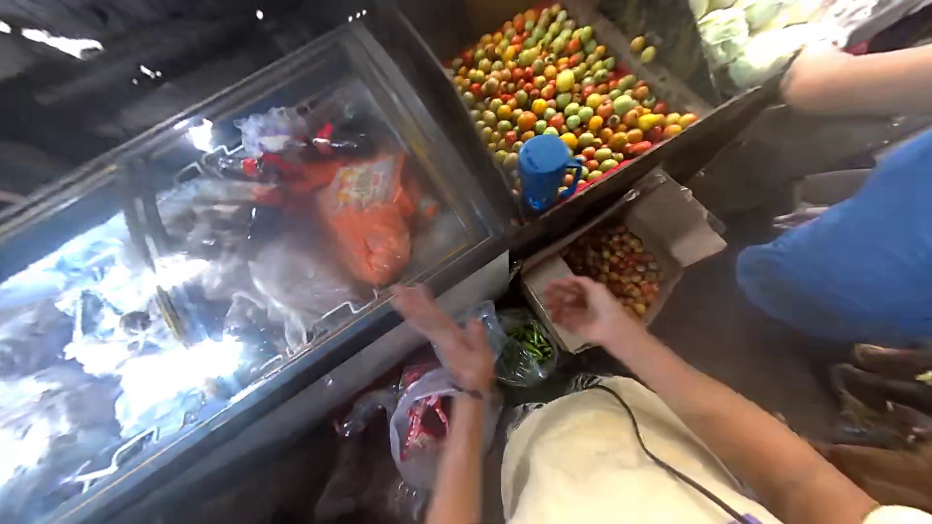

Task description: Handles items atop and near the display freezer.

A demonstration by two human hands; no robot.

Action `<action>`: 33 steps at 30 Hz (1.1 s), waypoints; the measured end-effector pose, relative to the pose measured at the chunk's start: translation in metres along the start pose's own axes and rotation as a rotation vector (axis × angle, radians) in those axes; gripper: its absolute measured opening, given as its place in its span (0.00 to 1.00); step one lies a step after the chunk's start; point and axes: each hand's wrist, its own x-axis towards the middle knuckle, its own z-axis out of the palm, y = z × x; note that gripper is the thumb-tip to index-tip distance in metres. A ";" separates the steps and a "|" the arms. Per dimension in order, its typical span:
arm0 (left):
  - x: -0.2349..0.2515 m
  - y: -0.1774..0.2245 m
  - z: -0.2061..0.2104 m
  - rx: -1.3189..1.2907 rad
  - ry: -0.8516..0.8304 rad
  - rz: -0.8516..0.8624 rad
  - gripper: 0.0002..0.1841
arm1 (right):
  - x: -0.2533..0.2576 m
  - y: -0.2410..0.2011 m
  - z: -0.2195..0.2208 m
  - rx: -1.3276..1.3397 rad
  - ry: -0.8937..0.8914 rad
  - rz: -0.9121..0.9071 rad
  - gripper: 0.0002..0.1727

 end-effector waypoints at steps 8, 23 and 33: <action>-0.093 -0.046 0.047 0.432 -0.592 0.043 0.33 | -0.064 -0.031 0.032 -0.345 -0.535 -0.277 0.43; -0.591 -0.198 -0.066 0.488 -0.898 -1.572 0.28 | 0.096 -0.216 0.008 -1.158 0.036 -0.486 0.36; -0.589 -0.182 -0.013 0.055 -0.497 -1.810 0.28 | 0.085 -0.167 0.042 -0.912 0.134 -0.457 0.13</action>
